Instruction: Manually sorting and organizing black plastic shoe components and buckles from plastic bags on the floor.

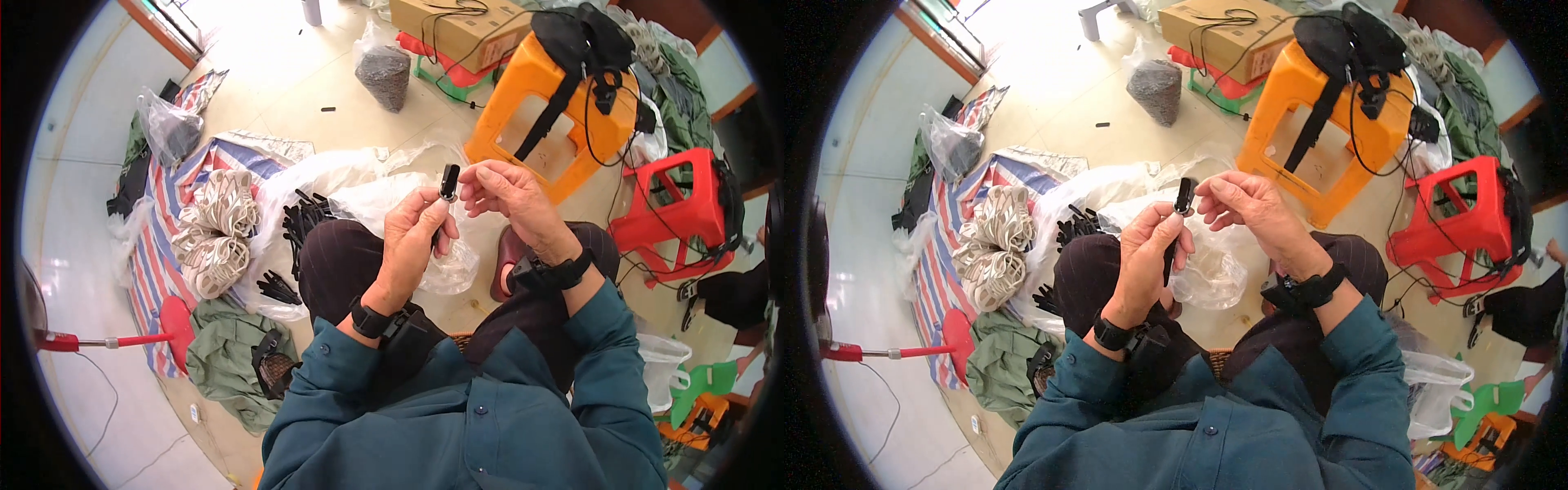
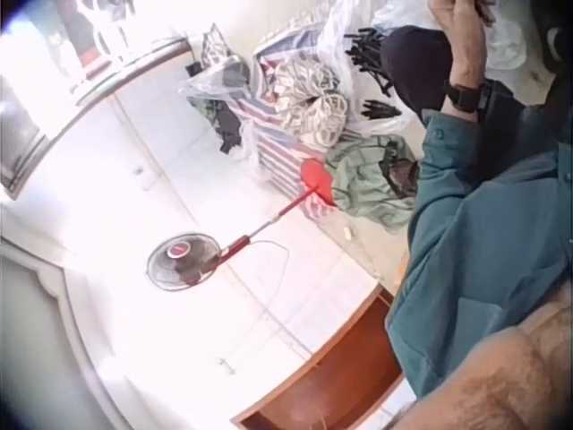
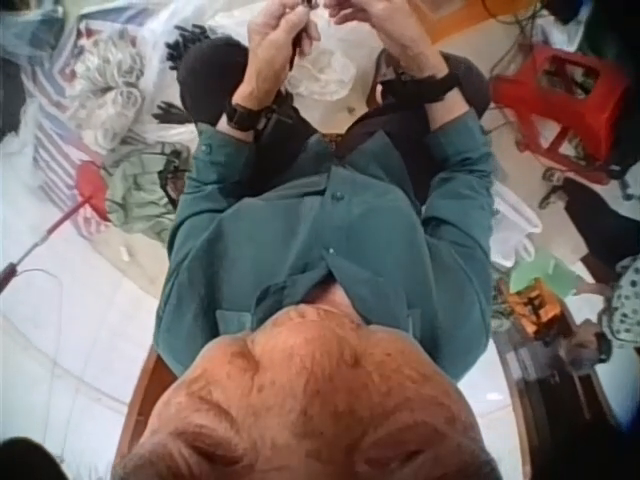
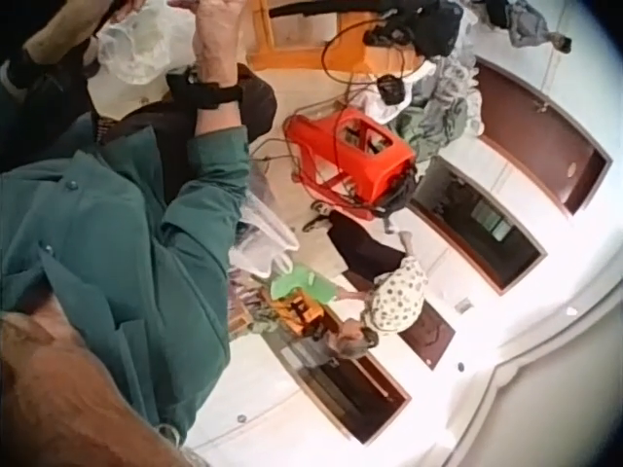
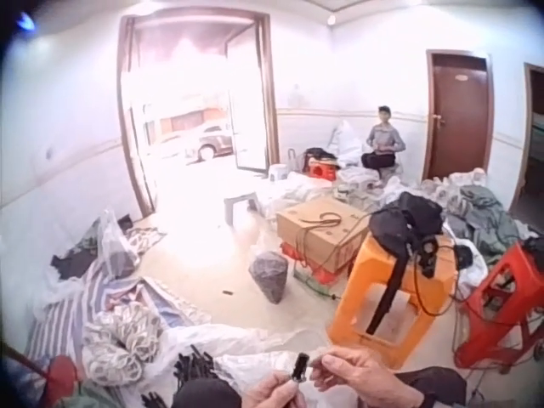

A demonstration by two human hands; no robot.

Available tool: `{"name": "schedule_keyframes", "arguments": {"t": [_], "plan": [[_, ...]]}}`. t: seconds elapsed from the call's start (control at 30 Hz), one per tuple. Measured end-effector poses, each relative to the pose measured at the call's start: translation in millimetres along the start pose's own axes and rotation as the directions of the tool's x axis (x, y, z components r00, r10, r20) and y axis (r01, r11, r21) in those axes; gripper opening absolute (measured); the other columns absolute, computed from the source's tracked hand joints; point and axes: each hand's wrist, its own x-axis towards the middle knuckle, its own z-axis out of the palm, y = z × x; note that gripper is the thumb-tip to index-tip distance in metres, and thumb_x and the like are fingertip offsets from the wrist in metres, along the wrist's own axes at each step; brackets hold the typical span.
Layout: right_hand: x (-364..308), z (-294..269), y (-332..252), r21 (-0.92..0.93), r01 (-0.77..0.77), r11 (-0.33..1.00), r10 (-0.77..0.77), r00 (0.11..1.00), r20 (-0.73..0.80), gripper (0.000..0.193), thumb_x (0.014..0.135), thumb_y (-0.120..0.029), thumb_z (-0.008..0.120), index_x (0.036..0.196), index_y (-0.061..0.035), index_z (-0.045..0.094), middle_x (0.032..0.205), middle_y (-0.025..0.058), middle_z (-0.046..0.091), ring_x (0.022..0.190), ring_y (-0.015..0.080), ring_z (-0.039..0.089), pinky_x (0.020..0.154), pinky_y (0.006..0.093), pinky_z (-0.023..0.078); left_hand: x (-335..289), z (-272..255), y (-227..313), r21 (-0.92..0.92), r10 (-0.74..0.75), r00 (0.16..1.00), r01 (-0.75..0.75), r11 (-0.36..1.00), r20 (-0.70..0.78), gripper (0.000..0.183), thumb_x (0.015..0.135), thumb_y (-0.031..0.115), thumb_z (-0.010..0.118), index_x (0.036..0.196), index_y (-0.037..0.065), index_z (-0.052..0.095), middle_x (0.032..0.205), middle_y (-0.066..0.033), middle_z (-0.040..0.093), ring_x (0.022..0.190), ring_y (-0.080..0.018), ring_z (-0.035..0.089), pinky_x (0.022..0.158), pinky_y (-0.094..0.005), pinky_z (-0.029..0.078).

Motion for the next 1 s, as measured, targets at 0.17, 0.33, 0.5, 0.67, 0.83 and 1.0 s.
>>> {"name": "schedule_keyframes", "arguments": {"t": [0.17, 0.33, 0.5, 0.67, 0.83, 1.0], "plan": [[-6.9, -4.9, 7.5, -0.045, 0.033, 0.998, -0.033, 0.999, 0.006, 0.023, 0.088, -0.027, 0.051, 0.092, -0.0054, 0.06, 0.075, -0.0008, 0.058, 0.068, 0.0062, 0.055, 0.062, 0.0208, 0.048, -2.5, 8.8, -13.9, -0.019, 0.074, 0.995, -0.073, 0.997, 0.064, 0.014, 0.09, 0.012, 0.044, 0.094, 0.002, 0.052, 0.068, -0.0063, 0.057, 0.056, -0.009, 0.051, 0.051, -0.0194, 0.041], [-7.1, -16.5, 13.4, -0.027, -0.062, 0.998, 0.06, 0.997, -0.049, 0.022, 0.087, -0.027, 0.052, 0.088, -0.0061, 0.06, 0.073, -0.0011, 0.057, 0.064, 0.006, 0.053, 0.062, 0.02, 0.046, -0.4, 12.6, -16.8, -0.061, 0.024, 0.995, -0.019, 0.998, 0.092, 0.014, 0.09, 0.012, 0.044, 0.094, 0.001, 0.051, 0.073, -0.0082, 0.059, 0.059, -0.0102, 0.054, 0.054, -0.0203, 0.042], [-12.3, -5.4, 11.8, 0.047, -0.091, 0.995, 0.092, 0.996, -0.012, 0.021, 0.086, -0.026, 0.054, 0.087, -0.0049, 0.059, 0.072, -0.0006, 0.057, 0.062, 0.0063, 0.053, 0.061, 0.0199, 0.046, -5.6, 9.1, -11.6, 0.026, 0.025, 0.993, -0.028, 0.999, 0.115, 0.013, 0.09, 0.011, 0.045, 0.094, 0.001, 0.052, 0.074, -0.0078, 0.06, 0.056, -0.0073, 0.052, 0.048, -0.0175, 0.038], [-11.5, -2.8, 5.7, -0.013, 0.018, 1.0, -0.018, 1.0, -0.001, 0.015, 0.085, -0.017, 0.056, 0.092, -0.0031, 0.058, 0.074, -0.0002, 0.058, 0.064, 0.0055, 0.052, 0.061, 0.0188, 0.045, -8.6, 7.1, -7.9, 0.078, 0.05, 0.99, -0.06, 0.995, 0.128, 0.015, 0.09, 0.01, 0.044, 0.097, 0.0, 0.052, 0.075, -0.0089, 0.059, 0.053, -0.0061, 0.05, 0.042, -0.014, 0.032], [-8.0, 4.2, 5.9, -0.086, 0.165, 0.983, -0.178, 0.968, -0.18, 0.012, 0.085, -0.01, 0.054, 0.092, -0.0017, 0.057, 0.073, 0.0007, 0.056, 0.064, 0.0058, 0.051, 0.061, 0.0184, 0.043, -11.8, 5.5, -8.3, 0.123, 0.143, 0.987, -0.151, 0.981, 0.076, 0.014, 0.089, 0.008, 0.046, 0.099, -0.001, 0.051, 0.076, -0.0094, 0.06, 0.053, -0.0055, 0.05, 0.043, -0.0145, 0.031], [-13.6, 1.8, 4.3, 0.047, 0.151, 0.987, -0.147, 0.987, -0.069, 0.011, 0.084, -0.008, 0.055, 0.093, -0.0007, 0.057, 0.072, 0.0011, 0.056, 0.064, 0.0061, 0.051, 0.061, 0.0185, 0.043, -9.0, 8.1, -10.9, 0.229, 0.222, 0.975, -0.219, 0.948, 0.011, 0.013, 0.089, 0.007, 0.047, 0.097, -0.003, 0.051, 0.076, -0.0096, 0.061, 0.061, -0.0091, 0.055, 0.055, -0.0193, 0.043]]}}
